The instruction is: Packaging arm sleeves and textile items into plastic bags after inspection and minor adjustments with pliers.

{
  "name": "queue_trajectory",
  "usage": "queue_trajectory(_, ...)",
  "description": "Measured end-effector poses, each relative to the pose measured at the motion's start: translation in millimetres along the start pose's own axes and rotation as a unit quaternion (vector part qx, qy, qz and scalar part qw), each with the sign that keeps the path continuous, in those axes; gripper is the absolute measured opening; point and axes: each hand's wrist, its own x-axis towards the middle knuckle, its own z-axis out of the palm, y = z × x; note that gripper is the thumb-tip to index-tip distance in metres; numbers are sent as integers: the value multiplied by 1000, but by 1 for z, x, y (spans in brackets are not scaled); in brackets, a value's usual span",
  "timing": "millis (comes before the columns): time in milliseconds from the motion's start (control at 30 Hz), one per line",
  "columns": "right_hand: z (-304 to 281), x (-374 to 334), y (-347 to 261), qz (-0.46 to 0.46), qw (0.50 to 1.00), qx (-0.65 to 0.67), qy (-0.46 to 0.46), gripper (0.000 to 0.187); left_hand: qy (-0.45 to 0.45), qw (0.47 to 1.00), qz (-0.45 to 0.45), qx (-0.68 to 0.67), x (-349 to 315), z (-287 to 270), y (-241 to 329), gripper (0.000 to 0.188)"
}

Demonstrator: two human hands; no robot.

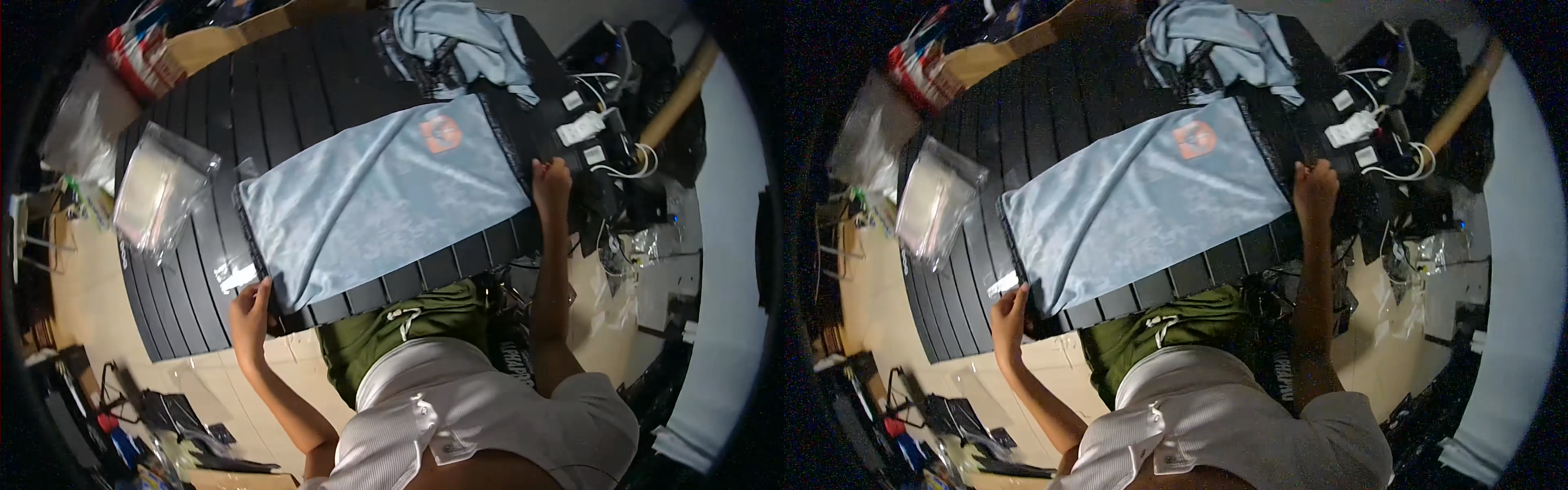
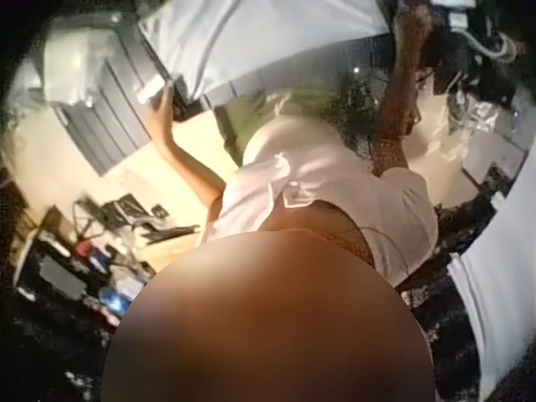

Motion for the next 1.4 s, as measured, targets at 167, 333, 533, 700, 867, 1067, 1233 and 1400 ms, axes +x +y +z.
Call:
queue_trajectory(167, -9, -2, -12, -23, 994, -40, 97, 34, -11, 1000, 2, -1, -1, -9, -12, 31)
queue_trajectory(333, -39, 0, -25, -62, 989, 134, -23, 34, 114, 982, 142, -43, 2, -10, -18, 27)
queue_trajectory(533, -61, -25, -50, -8, 968, 88, -233, 35, 163, 960, 221, -51, -9, 20, 34, 25)
queue_trajectory(700, -95, -57, -97, -287, 925, 243, -61, 23, -76, 980, 178, -54, -50, 108, 95, 27)
queue_trajectory(867, -105, -98, -134, -314, 842, 402, -175, 14, -205, 932, 275, -114, -59, 167, 111, 27)
queue_trajectory(1067, -69, -106, -96, -61, 773, 494, -393, 23, -83, 888, 448, -55, -79, 153, 125, 13)
queue_trajectory(1233, -14, -101, -183, 26, 582, 700, -412, 25, -225, 758, 611, -36, -123, 177, 122, 14)
queue_trajectory(1400, -8, -65, -312, 207, 263, 806, -488, 35, -539, 726, 420, -74, -160, 191, 104, 44)
